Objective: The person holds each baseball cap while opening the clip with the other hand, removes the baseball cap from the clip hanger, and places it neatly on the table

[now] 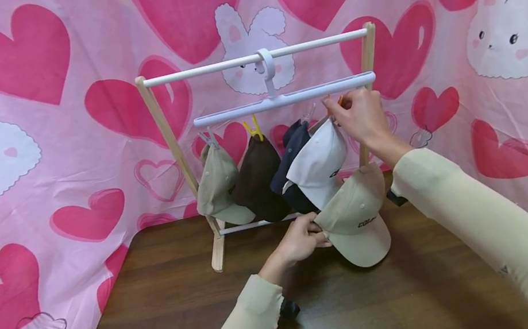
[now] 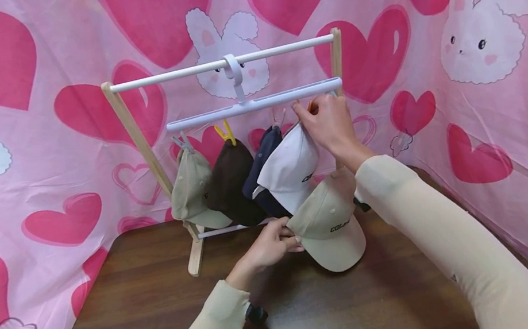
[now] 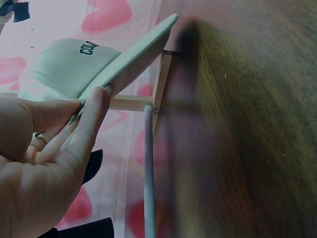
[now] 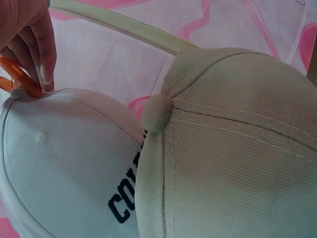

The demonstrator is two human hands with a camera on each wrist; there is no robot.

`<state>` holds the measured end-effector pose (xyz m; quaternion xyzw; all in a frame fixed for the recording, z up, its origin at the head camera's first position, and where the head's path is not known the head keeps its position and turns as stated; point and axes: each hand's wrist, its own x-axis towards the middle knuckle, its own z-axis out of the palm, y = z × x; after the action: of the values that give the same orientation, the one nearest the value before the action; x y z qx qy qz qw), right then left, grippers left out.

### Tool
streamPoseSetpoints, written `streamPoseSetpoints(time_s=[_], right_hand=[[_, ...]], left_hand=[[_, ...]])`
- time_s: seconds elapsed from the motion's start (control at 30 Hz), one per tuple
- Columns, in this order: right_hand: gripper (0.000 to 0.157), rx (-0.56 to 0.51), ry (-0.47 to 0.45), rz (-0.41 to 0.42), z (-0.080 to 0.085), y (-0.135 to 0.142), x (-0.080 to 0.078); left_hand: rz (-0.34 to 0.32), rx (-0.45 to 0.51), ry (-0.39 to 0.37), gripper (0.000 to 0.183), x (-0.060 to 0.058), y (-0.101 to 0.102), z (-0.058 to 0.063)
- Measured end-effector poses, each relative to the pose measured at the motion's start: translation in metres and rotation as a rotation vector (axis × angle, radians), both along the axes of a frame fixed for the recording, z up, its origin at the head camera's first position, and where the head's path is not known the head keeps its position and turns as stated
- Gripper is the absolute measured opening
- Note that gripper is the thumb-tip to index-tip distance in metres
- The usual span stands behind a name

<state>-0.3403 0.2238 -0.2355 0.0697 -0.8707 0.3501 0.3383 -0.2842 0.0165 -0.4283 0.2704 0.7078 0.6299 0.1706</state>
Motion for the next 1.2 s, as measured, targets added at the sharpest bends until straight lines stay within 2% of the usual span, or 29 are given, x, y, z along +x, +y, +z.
streamPoseSetpoints(time_s=[0.27,0.5,0.83,1.2], right_hand=[[0.046,0.028,-0.023,0.021,0.004,0.000,0.004],[0.045,0.046,-0.045,0.028,0.005,-0.001,0.008],[0.041,0.051,-0.018,0.029,0.003,0.000,0.005],[0.042,0.082,-0.037,0.029,0.005,0.000,0.007]], left_hand=[[-0.012,-0.001,-0.012,0.023,0.003,0.004,0.003],[-0.045,0.029,-0.070,0.026,0.003,0.005,0.002],[-0.162,0.019,-0.111,0.027,0.006,0.005,0.001],[-0.191,-0.027,-0.141,0.022,0.008,0.015,-0.001]])
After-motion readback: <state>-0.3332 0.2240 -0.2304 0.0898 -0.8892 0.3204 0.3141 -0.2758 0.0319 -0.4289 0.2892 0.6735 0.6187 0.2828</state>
